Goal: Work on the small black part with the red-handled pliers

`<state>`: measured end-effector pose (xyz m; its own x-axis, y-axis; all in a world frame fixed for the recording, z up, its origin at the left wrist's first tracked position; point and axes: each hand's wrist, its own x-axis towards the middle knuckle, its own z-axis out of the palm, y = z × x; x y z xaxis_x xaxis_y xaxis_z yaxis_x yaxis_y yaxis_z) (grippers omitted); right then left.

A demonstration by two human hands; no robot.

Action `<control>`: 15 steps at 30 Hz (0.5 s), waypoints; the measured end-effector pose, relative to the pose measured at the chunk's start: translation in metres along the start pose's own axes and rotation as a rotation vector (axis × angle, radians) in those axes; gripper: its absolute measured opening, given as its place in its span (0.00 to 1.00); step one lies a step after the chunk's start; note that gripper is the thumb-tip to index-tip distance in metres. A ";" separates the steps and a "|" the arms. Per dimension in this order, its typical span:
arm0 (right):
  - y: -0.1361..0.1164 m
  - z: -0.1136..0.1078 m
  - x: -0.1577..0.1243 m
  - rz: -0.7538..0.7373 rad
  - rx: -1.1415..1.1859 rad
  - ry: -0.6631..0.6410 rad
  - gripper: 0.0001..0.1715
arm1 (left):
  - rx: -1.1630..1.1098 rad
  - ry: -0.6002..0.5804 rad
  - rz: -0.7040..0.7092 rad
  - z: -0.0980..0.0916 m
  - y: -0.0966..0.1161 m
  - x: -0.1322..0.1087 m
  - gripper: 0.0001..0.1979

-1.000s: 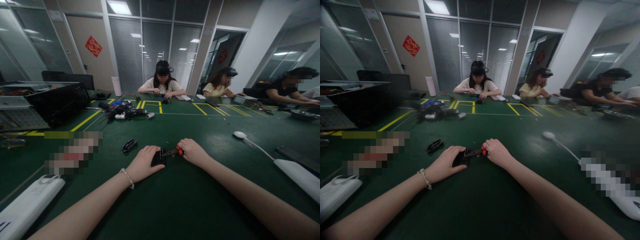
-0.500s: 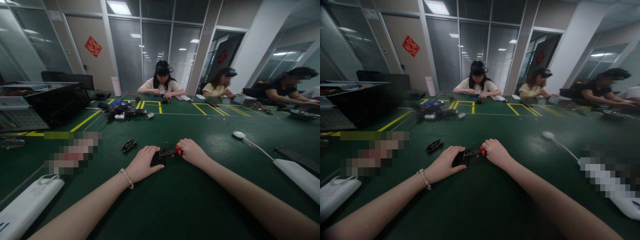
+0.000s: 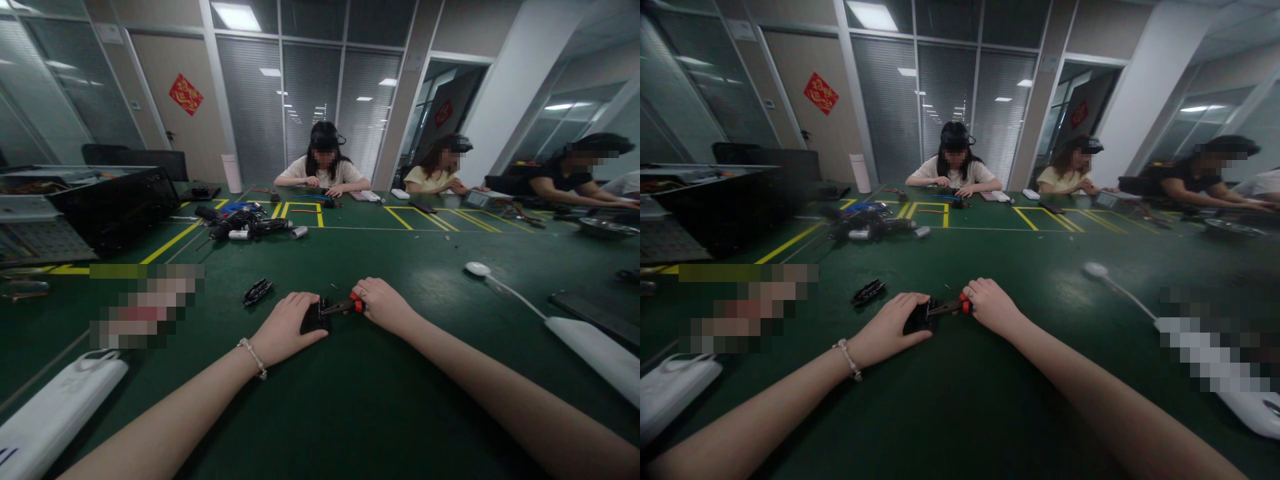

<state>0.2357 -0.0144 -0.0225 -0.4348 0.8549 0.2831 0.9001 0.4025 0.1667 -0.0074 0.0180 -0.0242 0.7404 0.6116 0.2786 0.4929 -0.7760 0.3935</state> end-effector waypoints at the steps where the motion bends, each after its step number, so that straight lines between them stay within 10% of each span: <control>1: 0.001 0.001 0.000 -0.003 0.001 0.002 0.14 | 0.002 0.001 0.000 0.000 0.000 0.000 0.26; 15: 0.003 0.000 -0.001 0.029 0.003 0.007 0.12 | 0.001 -0.019 -0.023 0.000 0.000 0.001 0.27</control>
<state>0.2384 -0.0142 -0.0218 -0.4091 0.8639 0.2939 0.9122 0.3791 0.1556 -0.0067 0.0189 -0.0235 0.7376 0.6262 0.2526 0.5105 -0.7620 0.3984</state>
